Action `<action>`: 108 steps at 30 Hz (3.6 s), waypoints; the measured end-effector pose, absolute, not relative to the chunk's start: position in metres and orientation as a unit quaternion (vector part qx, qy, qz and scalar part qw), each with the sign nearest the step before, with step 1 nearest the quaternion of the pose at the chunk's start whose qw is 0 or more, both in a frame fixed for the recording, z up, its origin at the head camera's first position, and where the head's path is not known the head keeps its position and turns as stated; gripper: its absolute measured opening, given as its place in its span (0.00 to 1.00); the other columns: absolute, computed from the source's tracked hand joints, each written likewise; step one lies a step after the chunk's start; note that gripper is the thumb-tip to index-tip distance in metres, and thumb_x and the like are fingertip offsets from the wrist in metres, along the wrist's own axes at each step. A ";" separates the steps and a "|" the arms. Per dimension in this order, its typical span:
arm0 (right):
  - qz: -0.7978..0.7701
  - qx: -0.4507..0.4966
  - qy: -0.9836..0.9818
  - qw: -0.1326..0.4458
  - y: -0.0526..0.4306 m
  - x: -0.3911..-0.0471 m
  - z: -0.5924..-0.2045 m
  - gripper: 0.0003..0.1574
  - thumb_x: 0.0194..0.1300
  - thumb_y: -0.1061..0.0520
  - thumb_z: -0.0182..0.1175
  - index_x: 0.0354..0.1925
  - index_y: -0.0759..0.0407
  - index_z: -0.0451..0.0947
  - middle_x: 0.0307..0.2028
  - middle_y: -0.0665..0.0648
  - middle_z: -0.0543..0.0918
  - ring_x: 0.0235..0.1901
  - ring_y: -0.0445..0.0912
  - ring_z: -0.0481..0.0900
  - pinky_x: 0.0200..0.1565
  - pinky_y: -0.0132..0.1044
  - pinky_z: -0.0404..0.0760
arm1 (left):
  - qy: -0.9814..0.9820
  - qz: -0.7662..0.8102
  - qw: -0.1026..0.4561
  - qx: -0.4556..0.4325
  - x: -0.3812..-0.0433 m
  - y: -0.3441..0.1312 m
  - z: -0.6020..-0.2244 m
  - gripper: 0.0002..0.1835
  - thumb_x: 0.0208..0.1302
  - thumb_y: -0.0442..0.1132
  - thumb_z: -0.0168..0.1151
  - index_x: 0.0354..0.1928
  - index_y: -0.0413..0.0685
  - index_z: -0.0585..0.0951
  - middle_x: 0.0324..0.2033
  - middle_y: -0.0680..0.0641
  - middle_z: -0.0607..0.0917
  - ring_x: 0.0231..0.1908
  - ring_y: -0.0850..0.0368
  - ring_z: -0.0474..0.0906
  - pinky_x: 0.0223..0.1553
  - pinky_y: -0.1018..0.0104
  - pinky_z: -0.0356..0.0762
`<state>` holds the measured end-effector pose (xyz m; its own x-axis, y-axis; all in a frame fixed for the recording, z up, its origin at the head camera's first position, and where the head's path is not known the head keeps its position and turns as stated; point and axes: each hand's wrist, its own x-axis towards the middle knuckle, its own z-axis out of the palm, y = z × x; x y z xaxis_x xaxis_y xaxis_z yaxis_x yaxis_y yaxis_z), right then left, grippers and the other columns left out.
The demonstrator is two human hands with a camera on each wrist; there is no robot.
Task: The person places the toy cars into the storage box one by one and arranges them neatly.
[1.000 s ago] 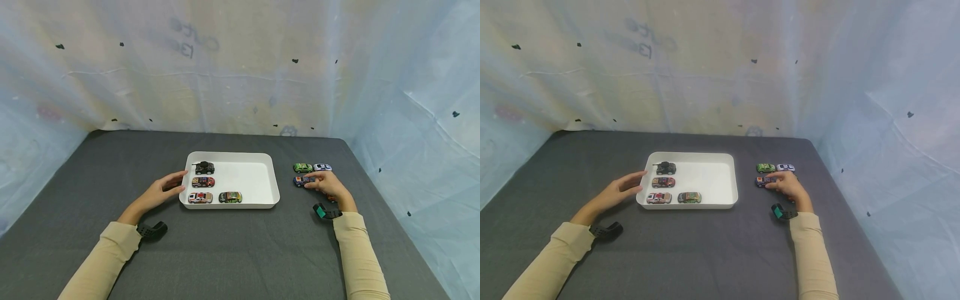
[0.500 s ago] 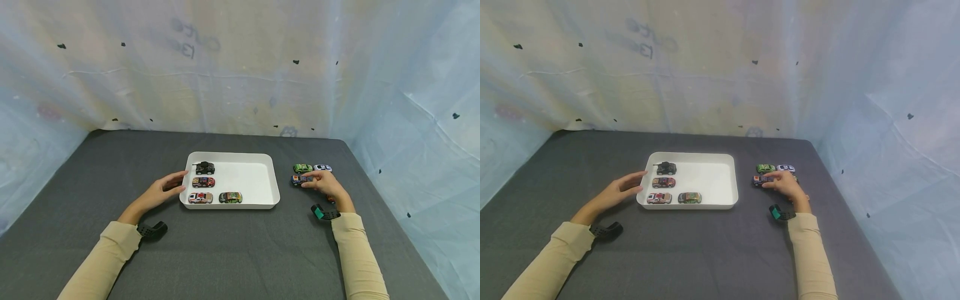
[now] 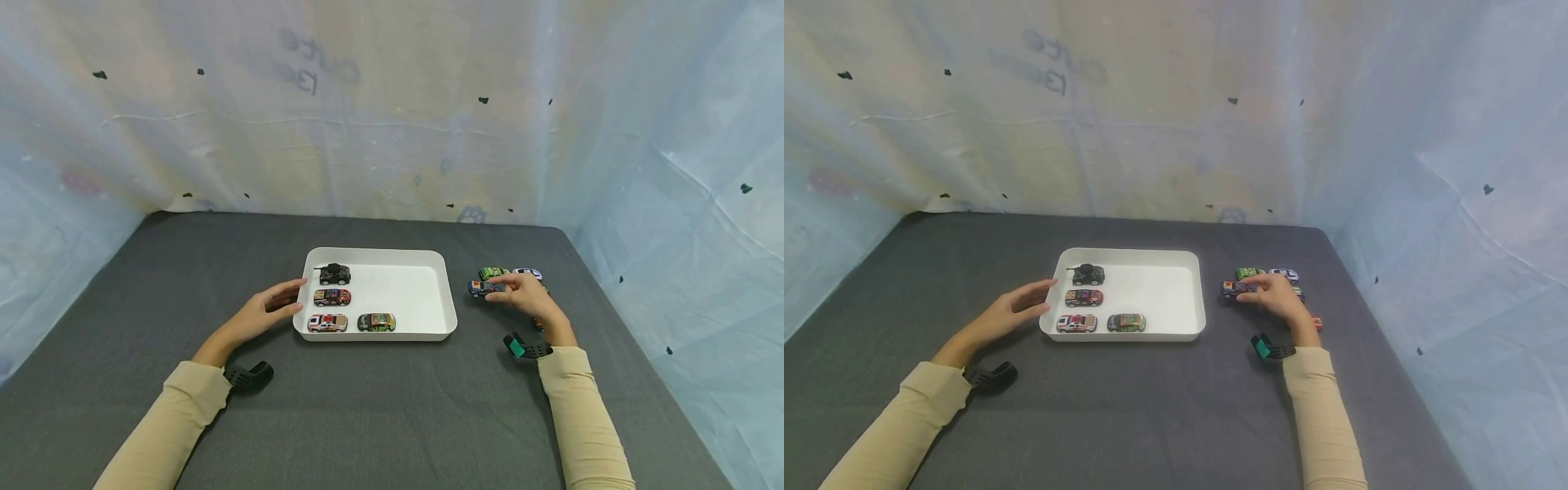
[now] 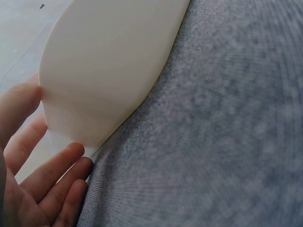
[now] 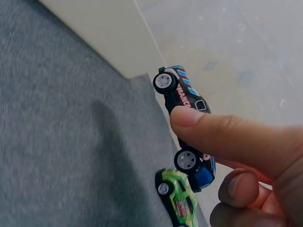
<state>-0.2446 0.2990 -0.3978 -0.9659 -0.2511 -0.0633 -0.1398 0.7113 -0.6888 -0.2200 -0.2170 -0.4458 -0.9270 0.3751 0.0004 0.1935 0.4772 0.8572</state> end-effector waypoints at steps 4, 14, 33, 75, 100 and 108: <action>-0.362 -0.124 0.922 0.062 0.293 -0.243 -0.393 0.27 0.60 0.54 0.67 0.54 0.68 0.79 0.12 0.43 0.62 0.14 0.35 0.57 0.22 0.30 0.63 | 0.853 0.485 0.093 0.168 -0.220 -0.217 -0.446 0.32 0.70 0.48 0.57 0.73 0.53 0.61 0.72 0.39 0.63 0.68 0.37 0.64 0.66 0.37 0.65; -0.387 -0.130 0.911 0.056 0.277 -0.240 -0.386 0.26 0.57 0.54 0.70 0.52 0.65 0.81 0.12 0.43 0.62 0.14 0.35 0.56 0.22 0.30 0.61 | 0.851 0.487 0.094 0.175 -0.219 -0.217 -0.446 0.32 0.71 0.47 0.56 0.73 0.53 0.60 0.71 0.39 0.64 0.67 0.38 0.66 0.64 0.39 0.67; -0.413 -0.183 0.891 0.049 0.241 -0.232 -0.378 0.22 0.55 0.59 0.71 0.48 0.68 0.82 0.12 0.44 0.63 0.13 0.33 0.55 0.20 0.27 0.58 | 0.849 0.492 0.092 0.172 -0.216 -0.216 -0.444 0.32 0.71 0.47 0.56 0.73 0.53 0.61 0.71 0.38 0.64 0.68 0.37 0.65 0.65 0.39 0.66; -0.436 -0.197 0.875 0.072 0.150 -0.233 -0.400 0.24 0.58 0.56 0.69 0.51 0.65 0.81 0.08 0.44 0.61 0.08 0.33 0.54 0.16 0.28 0.56 | 0.851 0.489 0.090 0.171 -0.218 -0.217 -0.445 0.32 0.70 0.47 0.56 0.73 0.53 0.62 0.72 0.39 0.64 0.68 0.38 0.66 0.65 0.39 0.66; -0.371 -0.177 0.908 0.078 0.111 -0.252 -0.412 0.23 0.55 0.53 0.72 0.47 0.62 0.84 0.08 0.44 0.62 0.10 0.36 0.56 0.17 0.26 0.52 | 0.852 0.486 0.091 0.171 -0.218 -0.217 -0.444 0.32 0.70 0.47 0.57 0.73 0.53 0.62 0.71 0.39 0.65 0.67 0.39 0.66 0.65 0.40 0.67; -0.343 -0.166 0.920 0.087 0.105 -0.254 -0.411 0.22 0.55 0.52 0.72 0.46 0.60 0.85 0.08 0.44 0.65 0.10 0.36 0.59 0.17 0.26 0.55 | 0.856 0.480 0.085 0.174 -0.219 -0.218 -0.446 0.32 0.70 0.48 0.56 0.73 0.52 0.61 0.71 0.39 0.65 0.67 0.38 0.67 0.64 0.40 0.68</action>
<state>-0.2539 0.1049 -0.4110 -0.9296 -0.3657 -0.0456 -0.2466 0.7092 -0.6605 -0.2190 -0.2175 -0.4456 -0.9247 0.3802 0.0219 0.2170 0.4788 0.8507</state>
